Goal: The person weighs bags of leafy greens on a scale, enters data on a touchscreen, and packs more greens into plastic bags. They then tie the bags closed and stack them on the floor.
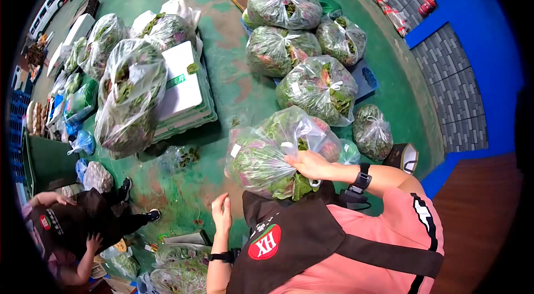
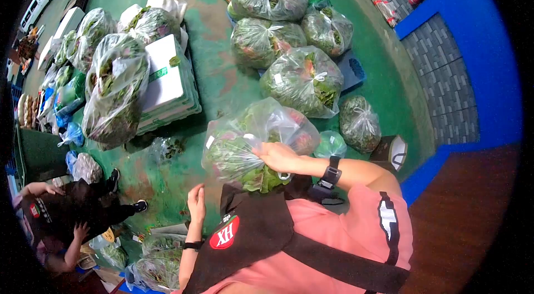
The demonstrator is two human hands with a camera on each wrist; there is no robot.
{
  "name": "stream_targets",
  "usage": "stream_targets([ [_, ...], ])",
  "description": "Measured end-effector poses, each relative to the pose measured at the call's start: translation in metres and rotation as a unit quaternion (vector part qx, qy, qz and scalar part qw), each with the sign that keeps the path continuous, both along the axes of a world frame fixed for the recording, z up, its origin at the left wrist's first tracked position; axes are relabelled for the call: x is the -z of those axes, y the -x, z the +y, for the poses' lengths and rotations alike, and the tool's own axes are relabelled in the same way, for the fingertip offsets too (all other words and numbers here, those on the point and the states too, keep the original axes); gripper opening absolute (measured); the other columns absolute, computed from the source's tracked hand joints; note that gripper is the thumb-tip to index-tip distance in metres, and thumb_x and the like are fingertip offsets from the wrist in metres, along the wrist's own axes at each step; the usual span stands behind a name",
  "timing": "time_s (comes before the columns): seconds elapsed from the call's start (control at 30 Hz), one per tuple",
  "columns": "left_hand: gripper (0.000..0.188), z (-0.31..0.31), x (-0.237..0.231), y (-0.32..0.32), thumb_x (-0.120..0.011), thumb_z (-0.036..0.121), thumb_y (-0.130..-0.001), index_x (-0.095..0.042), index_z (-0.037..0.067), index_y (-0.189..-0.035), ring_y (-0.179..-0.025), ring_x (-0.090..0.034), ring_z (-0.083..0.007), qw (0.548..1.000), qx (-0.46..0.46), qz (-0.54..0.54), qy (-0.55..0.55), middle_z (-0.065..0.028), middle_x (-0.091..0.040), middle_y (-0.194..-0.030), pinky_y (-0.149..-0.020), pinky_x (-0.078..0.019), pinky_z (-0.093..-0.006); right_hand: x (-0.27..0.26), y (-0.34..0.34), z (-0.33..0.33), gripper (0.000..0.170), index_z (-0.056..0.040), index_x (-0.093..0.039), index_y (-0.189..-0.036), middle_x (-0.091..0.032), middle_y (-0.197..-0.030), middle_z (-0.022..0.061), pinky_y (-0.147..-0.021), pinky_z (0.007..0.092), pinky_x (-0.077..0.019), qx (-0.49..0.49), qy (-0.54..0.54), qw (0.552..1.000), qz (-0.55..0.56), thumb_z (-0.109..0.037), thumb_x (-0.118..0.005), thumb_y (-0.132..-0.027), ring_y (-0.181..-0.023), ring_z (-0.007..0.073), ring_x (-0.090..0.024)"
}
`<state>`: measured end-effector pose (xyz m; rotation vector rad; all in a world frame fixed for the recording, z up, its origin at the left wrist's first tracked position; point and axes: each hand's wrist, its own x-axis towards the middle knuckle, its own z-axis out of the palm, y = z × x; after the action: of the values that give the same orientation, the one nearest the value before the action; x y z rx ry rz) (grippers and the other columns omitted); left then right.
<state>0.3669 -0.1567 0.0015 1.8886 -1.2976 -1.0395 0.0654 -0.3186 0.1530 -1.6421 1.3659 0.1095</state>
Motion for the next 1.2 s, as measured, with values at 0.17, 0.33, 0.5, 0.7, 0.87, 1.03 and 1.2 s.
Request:
stream_targets([
  [0.17, 0.038, -0.048, 0.043, 0.027, -0.05, 0.033, -0.09, -0.059, -0.003, -0.1, -0.074, -0.057, -0.0138, 0.983, -0.13, 0.1, -0.083, -0.0078, -0.064, -0.085, -0.071, -0.0446, -0.0265, 0.056, 0.06, -0.1, 0.052, 0.0016, -0.055, -0.094, -0.059, -0.084, 0.0227, -0.07, 0.044, -0.0429, 0.049, -0.013, 0.999, -0.015, -0.047, -0.036, -0.09, -0.08, 0.0382, -0.058],
  [0.33, 0.038, -0.138, 0.037, 0.075, -0.049, 0.033, -0.091, -0.057, -0.002, -0.104, -0.074, -0.056, -0.0112, 0.948, -0.103, 0.217, -0.21, -0.0069, -0.063, -0.085, -0.069, -0.0434, -0.0243, 0.047, 0.116, -0.186, 0.053, 0.0027, -0.054, -0.09, -0.059, -0.087, 0.025, -0.073, 0.0452, -0.0417, 0.133, -0.047, 0.99, -0.016, -0.046, -0.034, -0.09, -0.085, 0.0372, -0.057],
  [0.5, 0.038, -0.203, 0.025, 0.095, -0.05, 0.033, -0.09, -0.056, -0.001, -0.104, -0.073, -0.055, -0.0107, 0.937, 0.034, 0.203, -0.283, -0.006, -0.063, -0.086, -0.07, -0.0433, -0.0243, 0.086, 0.196, -0.168, 0.056, 0.0002, -0.051, -0.069, -0.048, -0.056, 0.0127, -0.057, 0.0389, -0.0397, 0.292, -0.034, 0.956, -0.013, -0.05, -0.039, -0.09, -0.055, 0.0231, -0.049],
  [0.7, 0.035, -0.263, 0.045, 0.071, -0.052, 0.03, -0.089, -0.058, -0.003, -0.099, -0.069, -0.057, -0.0126, 0.927, 0.128, 0.097, -0.338, -0.0081, -0.063, -0.082, -0.063, -0.0437, -0.0246, 0.154, 0.307, -0.095, 0.055, -0.0017, -0.057, -0.084, -0.054, -0.064, 0.0069, -0.056, 0.0348, -0.0413, 0.474, -0.025, 0.88, -0.005, -0.054, -0.038, -0.088, -0.061, 0.0212, -0.054],
  [0.87, 0.034, -0.297, 0.072, 0.054, -0.054, 0.028, -0.088, -0.057, -0.004, -0.096, -0.07, -0.057, -0.0136, 0.926, 0.176, 0.056, -0.33, -0.0084, -0.062, -0.078, -0.065, -0.0462, -0.026, 0.18, 0.411, -0.04, 0.063, 0.0021, -0.058, -0.069, -0.055, -0.058, 0.0196, -0.057, 0.044, -0.0428, 0.546, 0.005, 0.814, 0.196, -0.055, -0.039, -0.087, -0.058, 0.0334, -0.057],
  [1.03, 0.028, -0.319, 0.05, 0.061, -0.055, 0.023, -0.087, -0.059, -0.002, -0.097, -0.075, -0.061, -0.0151, 0.92, 0.183, -0.023, -0.345, -0.0099, -0.064, -0.081, -0.067, -0.0483, -0.028, 0.274, 0.528, 0.07, 0.024, -0.002, -0.063, -0.09, -0.059, -0.077, 0.0165, -0.068, 0.0412, -0.0459, 0.264, 0.23, 0.88, 0.322, -0.02, -0.049, -0.082, -0.073, 0.031, -0.057],
  [1.2, 0.04, -0.312, -0.002, 0.066, -0.049, 0.041, -0.084, -0.06, 0.005, -0.101, -0.089, -0.06, -0.0297, 0.9, 0.216, -0.161, -0.342, -0.0159, -0.063, -0.094, -0.076, -0.0463, -0.0378, 0.385, 0.566, 0.101, 0.012, -0.0081, -0.054, -0.087, -0.056, -0.078, 0.0089, -0.06, 0.0335, -0.0456, 0.554, -0.056, 0.824, -0.104, -0.018, -0.055, -0.081, -0.068, 0.0195, -0.054],
])
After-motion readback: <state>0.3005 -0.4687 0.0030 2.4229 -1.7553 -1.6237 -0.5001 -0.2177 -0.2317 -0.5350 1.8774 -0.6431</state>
